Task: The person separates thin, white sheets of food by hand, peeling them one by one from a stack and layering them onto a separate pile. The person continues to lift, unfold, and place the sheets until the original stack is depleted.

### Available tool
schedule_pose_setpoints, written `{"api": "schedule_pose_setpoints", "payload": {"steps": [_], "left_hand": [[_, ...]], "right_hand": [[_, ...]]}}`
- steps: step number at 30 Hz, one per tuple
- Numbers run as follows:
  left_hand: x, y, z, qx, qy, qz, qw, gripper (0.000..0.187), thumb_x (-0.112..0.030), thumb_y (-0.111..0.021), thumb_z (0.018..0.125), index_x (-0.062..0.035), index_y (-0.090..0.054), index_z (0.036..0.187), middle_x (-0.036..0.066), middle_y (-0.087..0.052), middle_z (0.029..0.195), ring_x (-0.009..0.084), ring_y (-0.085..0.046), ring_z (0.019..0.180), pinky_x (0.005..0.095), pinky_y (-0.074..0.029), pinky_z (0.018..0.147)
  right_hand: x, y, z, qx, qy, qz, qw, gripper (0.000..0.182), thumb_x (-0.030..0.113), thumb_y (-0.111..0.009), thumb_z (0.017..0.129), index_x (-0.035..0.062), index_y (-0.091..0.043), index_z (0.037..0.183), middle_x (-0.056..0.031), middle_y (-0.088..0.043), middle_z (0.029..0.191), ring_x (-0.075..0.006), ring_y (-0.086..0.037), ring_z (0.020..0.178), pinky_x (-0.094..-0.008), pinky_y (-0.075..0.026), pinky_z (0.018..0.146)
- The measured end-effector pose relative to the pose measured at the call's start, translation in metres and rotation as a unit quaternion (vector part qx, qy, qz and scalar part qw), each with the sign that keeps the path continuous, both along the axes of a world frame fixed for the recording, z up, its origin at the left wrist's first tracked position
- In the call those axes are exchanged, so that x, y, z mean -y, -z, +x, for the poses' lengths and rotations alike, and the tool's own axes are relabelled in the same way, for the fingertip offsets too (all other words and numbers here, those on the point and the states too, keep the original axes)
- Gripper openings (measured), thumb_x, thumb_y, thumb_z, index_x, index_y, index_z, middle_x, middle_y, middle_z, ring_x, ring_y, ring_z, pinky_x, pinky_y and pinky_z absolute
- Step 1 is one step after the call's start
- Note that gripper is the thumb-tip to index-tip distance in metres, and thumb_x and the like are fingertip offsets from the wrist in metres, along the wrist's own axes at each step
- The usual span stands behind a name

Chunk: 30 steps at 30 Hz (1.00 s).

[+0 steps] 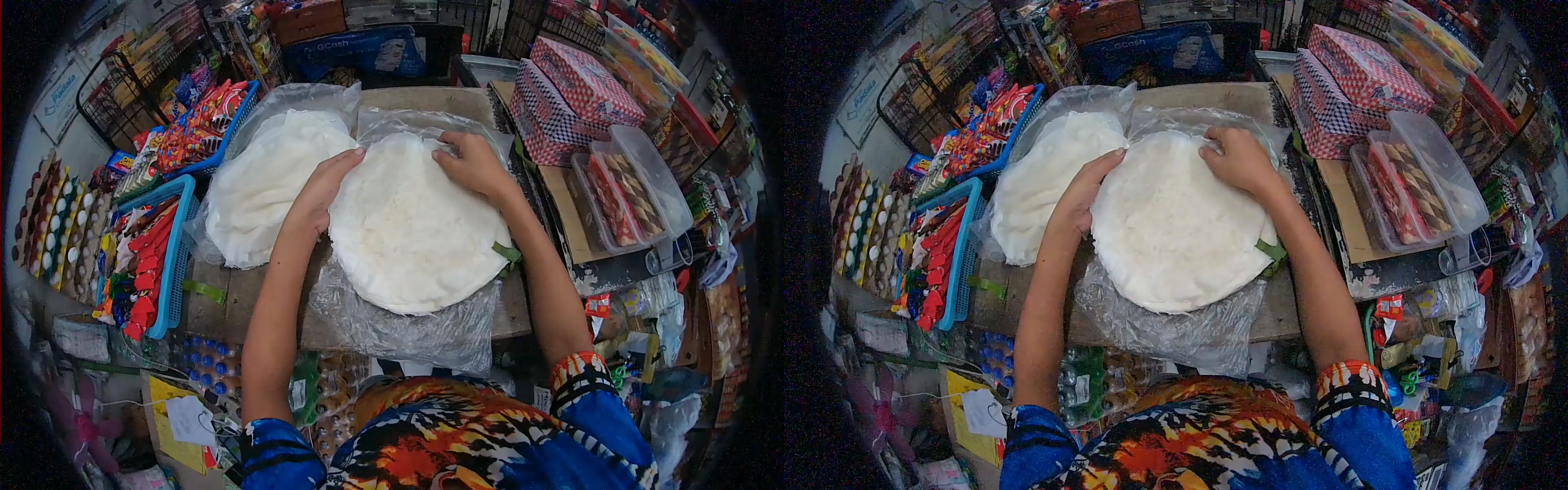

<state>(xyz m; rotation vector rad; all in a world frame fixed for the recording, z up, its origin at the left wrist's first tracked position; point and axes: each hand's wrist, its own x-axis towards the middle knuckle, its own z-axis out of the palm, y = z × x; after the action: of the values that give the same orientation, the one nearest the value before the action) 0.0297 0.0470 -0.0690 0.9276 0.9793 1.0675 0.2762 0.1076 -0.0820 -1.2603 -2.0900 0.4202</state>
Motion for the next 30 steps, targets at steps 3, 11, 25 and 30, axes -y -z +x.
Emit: {"api": "schedule_pose_setpoints", "payload": {"steps": [3,11,25,30], "left_hand": [[0.0014,-0.0024,0.0017,-0.017,-0.008,-0.001,1.0,0.035,-0.028,-0.057,0.091,0.0007,-0.059,0.111,0.01,-0.064,0.104,0.0167,-0.063,0.092,0.0277,-0.051,0.08],[0.0023,-0.0027,0.0021,-0.017,-0.009,0.011,1.0,0.036,-0.029,-0.057,0.091,0.0011,-0.059,0.111,0.01,-0.064,0.104,0.0166,-0.062,0.093,0.0286,-0.05,0.082],[0.0022,-0.003,0.0031,-0.057,-0.025,0.019,0.998,0.039,-0.03,-0.057,0.09,0.0012,-0.059,0.112,0.011,-0.064,0.105,0.0172,-0.061,0.094,0.0277,-0.048,0.083],[0.0042,-0.0056,0.0046,-0.06,-0.027,0.015,0.998,0.039,-0.03,-0.057,0.09,0.0018,-0.058,0.113,0.011,-0.064,0.105,0.0176,-0.061,0.094,0.028,-0.049,0.082]], "right_hand": [[-0.0014,0.0014,0.0002,0.006,0.002,0.004,1.0,0.038,0.023,-0.062,0.078,-0.0035,-0.064,0.105,-0.0258,-0.064,0.099,-0.0397,-0.062,0.095,-0.0426,-0.047,0.086],[-0.0041,0.0028,0.0015,0.019,-0.001,-0.003,1.0,0.043,0.025,-0.064,0.079,-0.0063,-0.062,0.108,-0.0271,-0.064,0.097,-0.037,-0.064,0.089,-0.0399,-0.048,0.08],[-0.0055,0.0048,0.0011,0.008,-0.002,0.006,1.0,0.038,0.024,-0.061,0.079,-0.0035,-0.064,0.105,-0.0266,-0.064,0.097,-0.0409,-0.062,0.093,-0.0435,-0.047,0.085],[-0.0048,0.0041,0.001,0.01,-0.003,0.0,1.0,0.038,0.025,-0.061,0.08,-0.0035,-0.064,0.105,-0.0266,-0.064,0.098,-0.0409,-0.061,0.094,-0.0439,-0.047,0.086]]}}
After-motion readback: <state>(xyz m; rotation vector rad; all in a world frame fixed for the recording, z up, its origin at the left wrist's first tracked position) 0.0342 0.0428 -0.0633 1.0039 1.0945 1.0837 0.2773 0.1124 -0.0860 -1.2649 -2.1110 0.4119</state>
